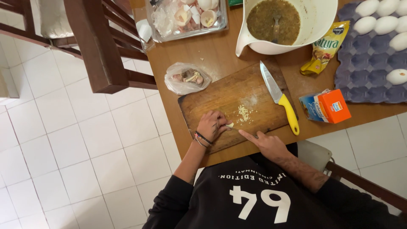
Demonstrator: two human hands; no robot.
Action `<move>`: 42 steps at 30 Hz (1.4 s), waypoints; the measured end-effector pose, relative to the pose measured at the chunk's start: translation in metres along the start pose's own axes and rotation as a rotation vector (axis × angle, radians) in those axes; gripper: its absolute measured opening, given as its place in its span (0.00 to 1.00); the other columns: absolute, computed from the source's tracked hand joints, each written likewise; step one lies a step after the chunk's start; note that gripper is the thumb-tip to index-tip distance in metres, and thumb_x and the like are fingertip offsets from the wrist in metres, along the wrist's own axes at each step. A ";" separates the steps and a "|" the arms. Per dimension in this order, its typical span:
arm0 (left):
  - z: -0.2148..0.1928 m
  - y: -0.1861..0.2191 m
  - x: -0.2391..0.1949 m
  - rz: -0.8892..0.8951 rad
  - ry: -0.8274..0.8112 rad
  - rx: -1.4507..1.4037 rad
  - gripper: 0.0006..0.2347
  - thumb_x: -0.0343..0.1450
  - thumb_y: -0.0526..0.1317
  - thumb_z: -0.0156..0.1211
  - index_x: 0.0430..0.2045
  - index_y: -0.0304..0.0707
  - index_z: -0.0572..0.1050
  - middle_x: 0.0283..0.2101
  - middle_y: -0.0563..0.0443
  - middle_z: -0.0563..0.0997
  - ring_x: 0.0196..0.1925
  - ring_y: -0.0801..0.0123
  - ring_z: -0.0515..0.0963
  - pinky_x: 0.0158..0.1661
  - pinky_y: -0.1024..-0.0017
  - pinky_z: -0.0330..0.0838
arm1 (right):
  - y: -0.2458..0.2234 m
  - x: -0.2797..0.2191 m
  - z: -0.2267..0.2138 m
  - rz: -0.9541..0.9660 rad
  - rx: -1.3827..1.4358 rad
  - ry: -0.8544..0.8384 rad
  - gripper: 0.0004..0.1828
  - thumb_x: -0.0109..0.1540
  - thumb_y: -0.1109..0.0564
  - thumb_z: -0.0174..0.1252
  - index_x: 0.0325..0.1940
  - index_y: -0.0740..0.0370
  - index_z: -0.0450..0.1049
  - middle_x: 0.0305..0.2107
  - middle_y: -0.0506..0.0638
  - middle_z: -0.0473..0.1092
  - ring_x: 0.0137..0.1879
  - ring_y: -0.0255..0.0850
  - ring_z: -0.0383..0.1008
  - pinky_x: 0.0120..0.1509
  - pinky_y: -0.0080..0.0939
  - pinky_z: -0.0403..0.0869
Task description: Prepare a bowl of eggs by chopping garlic and whisking it into a mixture of beaten eggs and spices.
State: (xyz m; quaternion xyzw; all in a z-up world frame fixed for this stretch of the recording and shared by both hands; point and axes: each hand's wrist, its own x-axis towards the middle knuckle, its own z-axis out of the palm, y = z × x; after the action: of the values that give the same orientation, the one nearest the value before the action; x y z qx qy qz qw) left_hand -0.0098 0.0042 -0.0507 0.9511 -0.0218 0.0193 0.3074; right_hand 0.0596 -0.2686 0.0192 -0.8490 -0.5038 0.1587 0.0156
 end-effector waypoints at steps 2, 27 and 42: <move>-0.003 0.001 0.001 -0.004 0.005 -0.011 0.11 0.64 0.58 0.66 0.31 0.61 0.80 0.39 0.62 0.73 0.46 0.65 0.74 0.43 0.64 0.68 | 0.003 -0.001 0.007 0.005 -0.009 0.009 0.45 0.62 0.62 0.41 0.79 0.24 0.43 0.29 0.46 0.65 0.23 0.48 0.79 0.31 0.51 0.80; 0.036 0.058 0.002 -0.217 0.556 0.335 0.07 0.72 0.49 0.63 0.30 0.50 0.80 0.40 0.60 0.80 0.40 0.65 0.79 0.36 0.72 0.73 | -0.041 -0.016 0.001 0.272 0.243 -0.049 0.47 0.62 0.66 0.46 0.83 0.43 0.39 0.34 0.56 0.69 0.27 0.61 0.78 0.34 0.57 0.81; 0.024 0.057 -0.007 -0.222 0.518 0.107 0.06 0.71 0.44 0.65 0.36 0.46 0.82 0.46 0.60 0.83 0.46 0.65 0.81 0.43 0.72 0.80 | -0.057 -0.006 0.003 0.320 0.341 -0.111 0.42 0.64 0.62 0.41 0.82 0.41 0.42 0.35 0.57 0.69 0.30 0.63 0.78 0.36 0.61 0.80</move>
State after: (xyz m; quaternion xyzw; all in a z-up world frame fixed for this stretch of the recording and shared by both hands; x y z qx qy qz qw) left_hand -0.0190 -0.0559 -0.0366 0.9260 0.1629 0.2287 0.2525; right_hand 0.0074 -0.2460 0.0282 -0.8931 -0.3290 0.2881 0.1056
